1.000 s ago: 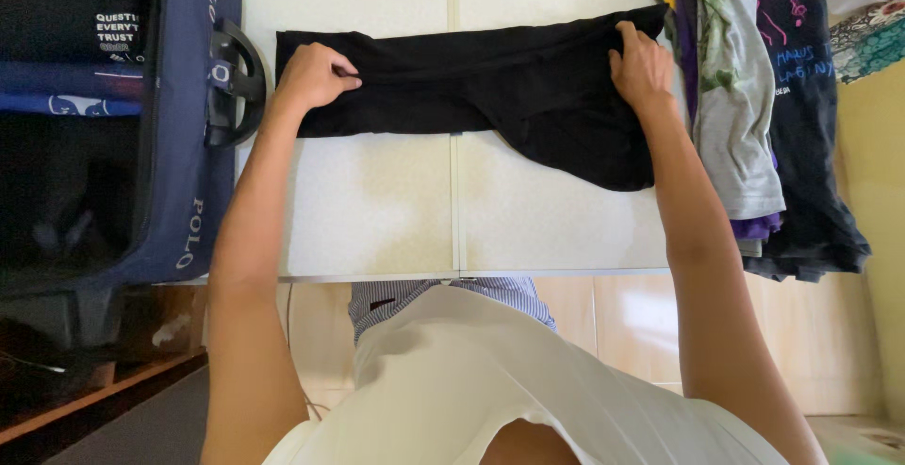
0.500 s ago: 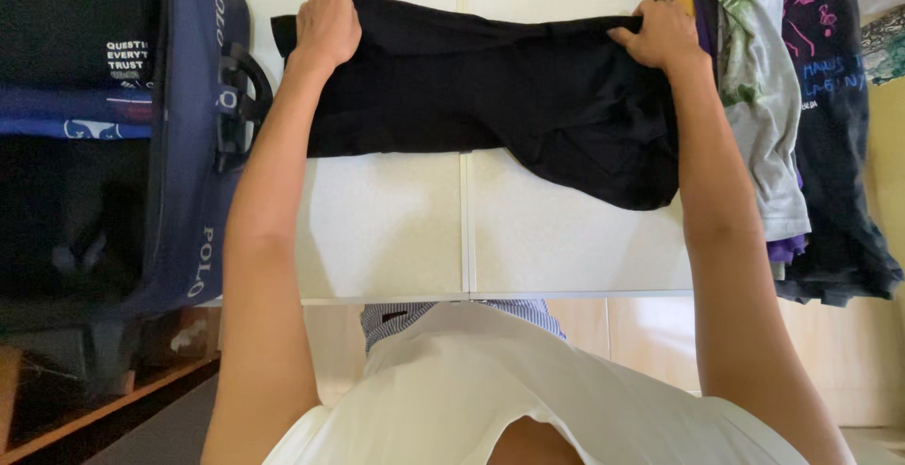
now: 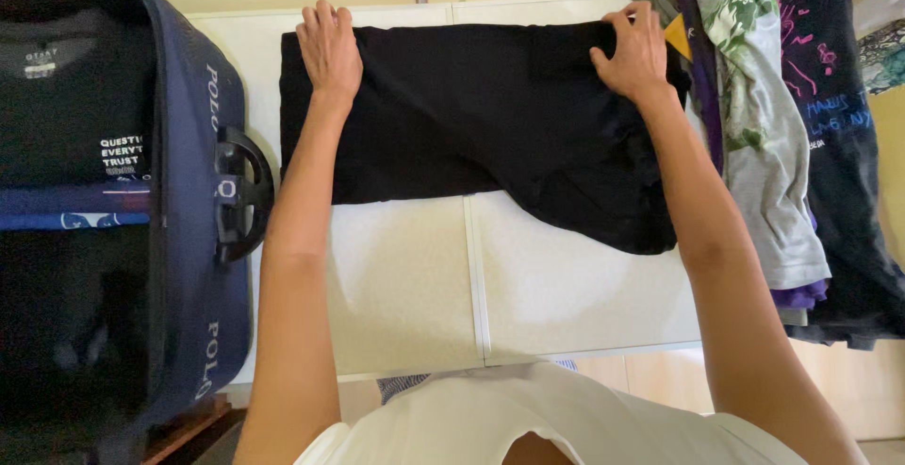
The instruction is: The person places a folded black t-shirt into a suitcase and then spreads out another black t-shirt on a table to begin folding it.
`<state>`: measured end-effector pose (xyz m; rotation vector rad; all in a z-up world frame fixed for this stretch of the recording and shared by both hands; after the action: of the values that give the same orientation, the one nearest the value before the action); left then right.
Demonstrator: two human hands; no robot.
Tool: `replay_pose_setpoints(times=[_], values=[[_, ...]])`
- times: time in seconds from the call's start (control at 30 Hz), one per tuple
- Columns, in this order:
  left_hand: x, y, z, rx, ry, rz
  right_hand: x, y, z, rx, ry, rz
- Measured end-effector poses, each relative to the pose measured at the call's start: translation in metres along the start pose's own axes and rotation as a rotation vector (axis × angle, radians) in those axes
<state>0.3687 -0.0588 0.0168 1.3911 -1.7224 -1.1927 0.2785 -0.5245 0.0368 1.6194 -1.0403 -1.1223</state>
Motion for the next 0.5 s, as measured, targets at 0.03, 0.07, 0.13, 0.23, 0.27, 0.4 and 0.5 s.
replay_pose_setpoints(times=[0.03,0.07,0.13,0.23,0.27,0.4,0.5], values=[[-0.001,-0.003,0.003,-0.005,0.033,-0.006,-0.01,0.003,0.001,-0.058,0.017,-0.118],[0.001,-0.006,0.007,-0.037,0.036,0.044,-0.015,0.003,0.003,-0.152,-0.002,-0.149],[0.002,-0.007,0.02,-0.107,0.043,0.142,-0.02,-0.006,0.008,-0.344,-0.039,-0.214],[0.002,0.004,0.032,-0.067,0.021,0.248,-0.032,-0.003,0.001,-0.241,0.207,-0.065],[0.002,0.008,0.033,-0.049,0.023,0.261,-0.023,-0.008,-0.004,-0.241,0.196,-0.053],[0.004,0.016,0.037,-0.016,0.037,0.282,0.014,-0.031,-0.041,-0.239,0.1,-0.004],[0.004,0.018,0.036,-0.031,0.052,0.286,0.026,-0.032,-0.076,-0.132,0.049,0.033]])
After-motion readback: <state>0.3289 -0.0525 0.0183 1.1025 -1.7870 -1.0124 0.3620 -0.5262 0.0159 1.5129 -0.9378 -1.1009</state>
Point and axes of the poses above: each hand's wrist, its own z-axis away from the middle knuckle, its own y-axis out of the back of the hand, x = y × z, the point moved 9 cm from there along -z, towards the middle knuckle, and after that the axes turned 14 degrees about -x, right-handed, at the moved point
